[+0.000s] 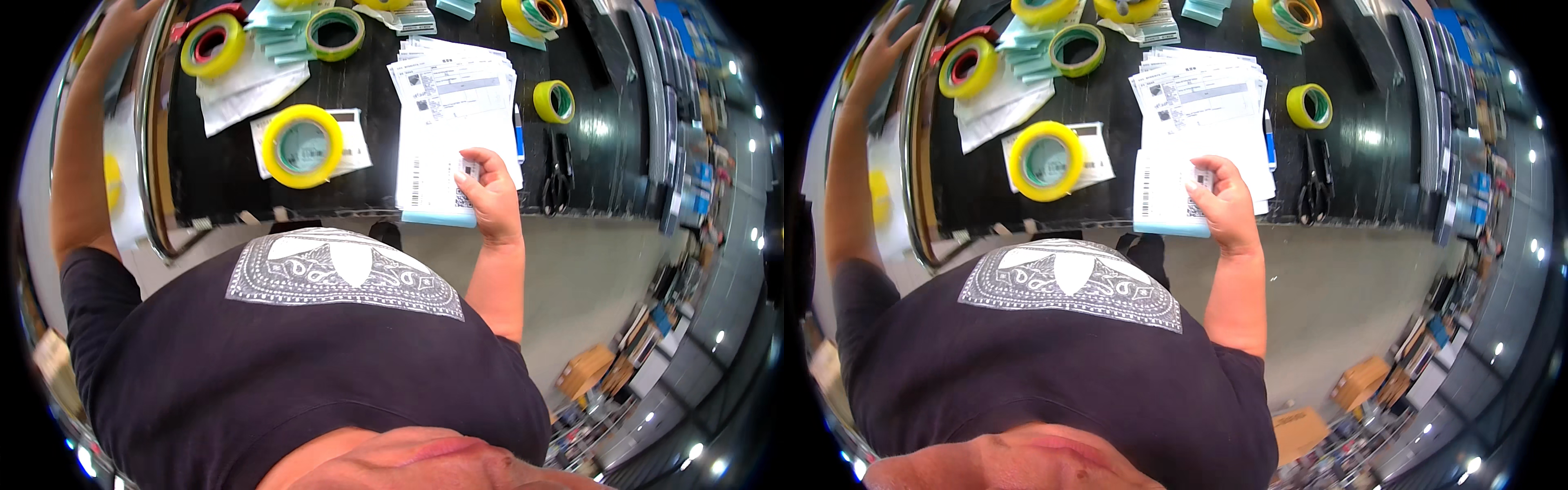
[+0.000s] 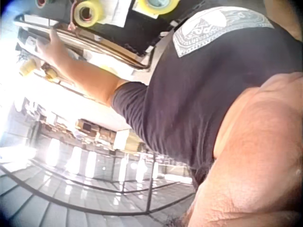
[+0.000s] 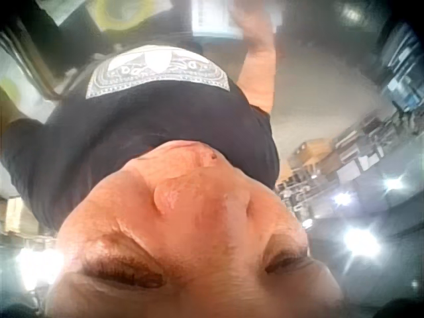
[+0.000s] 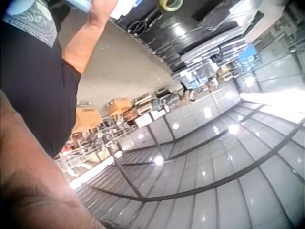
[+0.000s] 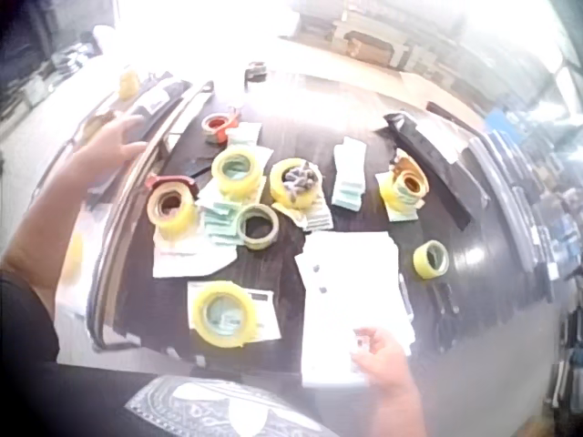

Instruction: The person wraps cylindrical items in bubble wrap and places them into black plastic bags. They affix printed labels to the bags using tape, write on the labels with a marker, and handle shipping documents on the table.

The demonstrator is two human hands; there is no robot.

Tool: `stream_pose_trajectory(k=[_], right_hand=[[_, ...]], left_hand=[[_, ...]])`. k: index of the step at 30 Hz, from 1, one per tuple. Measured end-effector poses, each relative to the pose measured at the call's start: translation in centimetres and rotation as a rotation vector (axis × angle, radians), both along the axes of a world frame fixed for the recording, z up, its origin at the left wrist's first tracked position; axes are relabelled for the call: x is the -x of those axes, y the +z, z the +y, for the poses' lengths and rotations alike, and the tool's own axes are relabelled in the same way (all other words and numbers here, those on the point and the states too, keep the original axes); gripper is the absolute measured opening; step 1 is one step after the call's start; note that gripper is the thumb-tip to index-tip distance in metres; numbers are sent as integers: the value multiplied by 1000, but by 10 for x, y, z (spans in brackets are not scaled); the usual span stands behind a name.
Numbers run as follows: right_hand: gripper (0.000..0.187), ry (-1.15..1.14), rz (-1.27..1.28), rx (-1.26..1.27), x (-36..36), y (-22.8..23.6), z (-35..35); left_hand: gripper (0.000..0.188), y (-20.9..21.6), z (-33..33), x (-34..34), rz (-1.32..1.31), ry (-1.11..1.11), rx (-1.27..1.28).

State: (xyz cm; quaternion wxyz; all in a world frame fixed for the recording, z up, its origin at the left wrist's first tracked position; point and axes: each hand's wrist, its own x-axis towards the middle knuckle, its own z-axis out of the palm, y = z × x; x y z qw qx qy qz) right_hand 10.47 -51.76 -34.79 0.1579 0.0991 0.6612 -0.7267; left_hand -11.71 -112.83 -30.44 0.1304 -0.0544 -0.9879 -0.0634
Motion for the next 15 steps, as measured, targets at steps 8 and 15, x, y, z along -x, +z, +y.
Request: stream_pose_trajectory(k=[8,15], right_hand=[[31,339,162,-213,29,-41,131],[28,594,245,-372,72,-76,133]], left_hand=[[51,-39,392,-234,-233,-195,-721],[59,-97,517,-251,-149,-89,-569]])
